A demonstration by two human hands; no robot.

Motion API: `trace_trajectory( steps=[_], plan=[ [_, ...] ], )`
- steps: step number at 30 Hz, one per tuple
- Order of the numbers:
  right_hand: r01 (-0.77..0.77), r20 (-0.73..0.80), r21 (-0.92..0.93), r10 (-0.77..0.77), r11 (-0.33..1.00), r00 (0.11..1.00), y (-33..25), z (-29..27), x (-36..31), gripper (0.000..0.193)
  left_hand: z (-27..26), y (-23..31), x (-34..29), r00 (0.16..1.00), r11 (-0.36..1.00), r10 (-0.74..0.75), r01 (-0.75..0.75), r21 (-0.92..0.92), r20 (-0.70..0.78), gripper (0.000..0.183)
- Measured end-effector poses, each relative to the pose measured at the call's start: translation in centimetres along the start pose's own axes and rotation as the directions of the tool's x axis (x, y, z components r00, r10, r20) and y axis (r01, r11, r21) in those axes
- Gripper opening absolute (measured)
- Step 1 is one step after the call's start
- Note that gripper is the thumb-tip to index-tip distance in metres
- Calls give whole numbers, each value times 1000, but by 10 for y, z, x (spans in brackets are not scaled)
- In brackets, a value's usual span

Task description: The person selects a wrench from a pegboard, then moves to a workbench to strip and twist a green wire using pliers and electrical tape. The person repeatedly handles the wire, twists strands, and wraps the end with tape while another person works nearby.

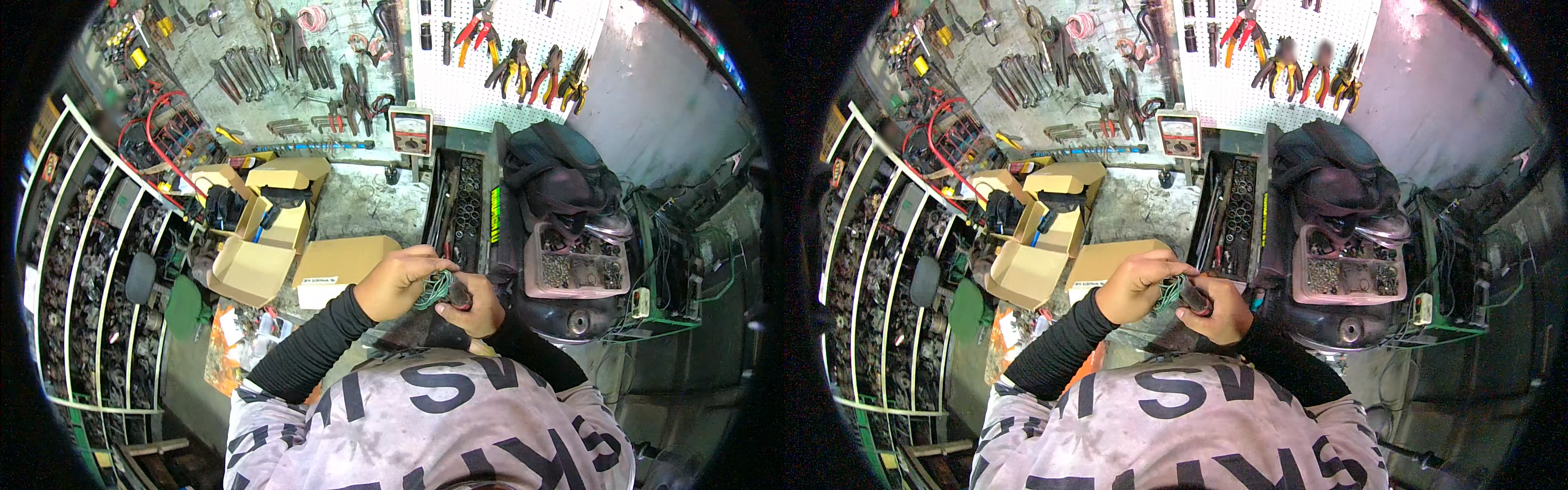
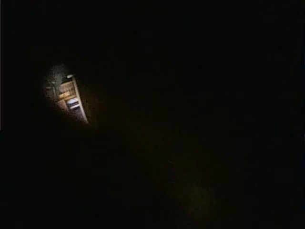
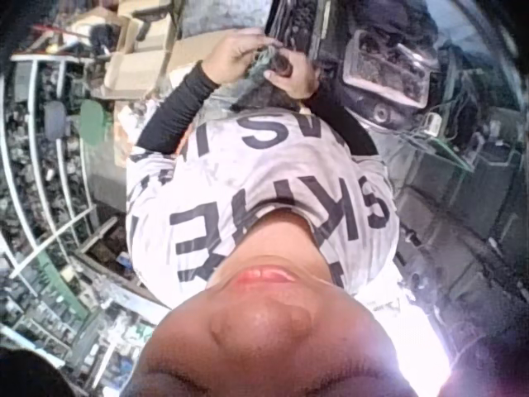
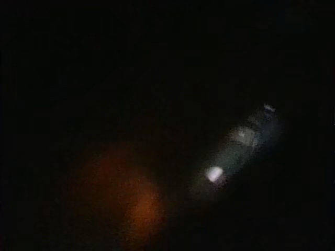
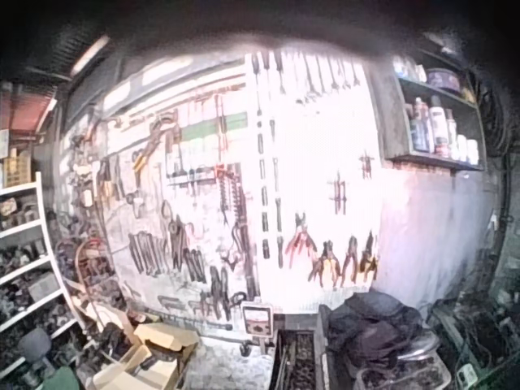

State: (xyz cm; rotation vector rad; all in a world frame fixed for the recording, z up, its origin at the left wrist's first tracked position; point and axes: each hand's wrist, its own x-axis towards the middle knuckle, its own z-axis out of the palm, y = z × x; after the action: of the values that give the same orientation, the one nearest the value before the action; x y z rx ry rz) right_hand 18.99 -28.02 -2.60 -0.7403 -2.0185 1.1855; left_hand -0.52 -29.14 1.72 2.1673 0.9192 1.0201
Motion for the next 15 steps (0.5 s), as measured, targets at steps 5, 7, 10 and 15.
trace_trajectory(
  steps=[5,7,10,15],
  plan=[
    [-20,-59,-21,19,1000,998,-18,33,42,22,-43,-31,-19,1000,999,-30,30,-31,-2,45],
    [-54,-50,43,56,998,997,-17,48,55,20,-62,-40,-24,999,996,-16,18,-85,32,45],
    [-135,-41,254,151,958,988,-30,72,74,20,-87,-57,-28,996,991,58,-49,-123,67,46],
    [-169,-28,394,196,903,980,-30,99,96,20,-125,-84,-26,978,980,153,-132,-147,145,54]
  ],
)
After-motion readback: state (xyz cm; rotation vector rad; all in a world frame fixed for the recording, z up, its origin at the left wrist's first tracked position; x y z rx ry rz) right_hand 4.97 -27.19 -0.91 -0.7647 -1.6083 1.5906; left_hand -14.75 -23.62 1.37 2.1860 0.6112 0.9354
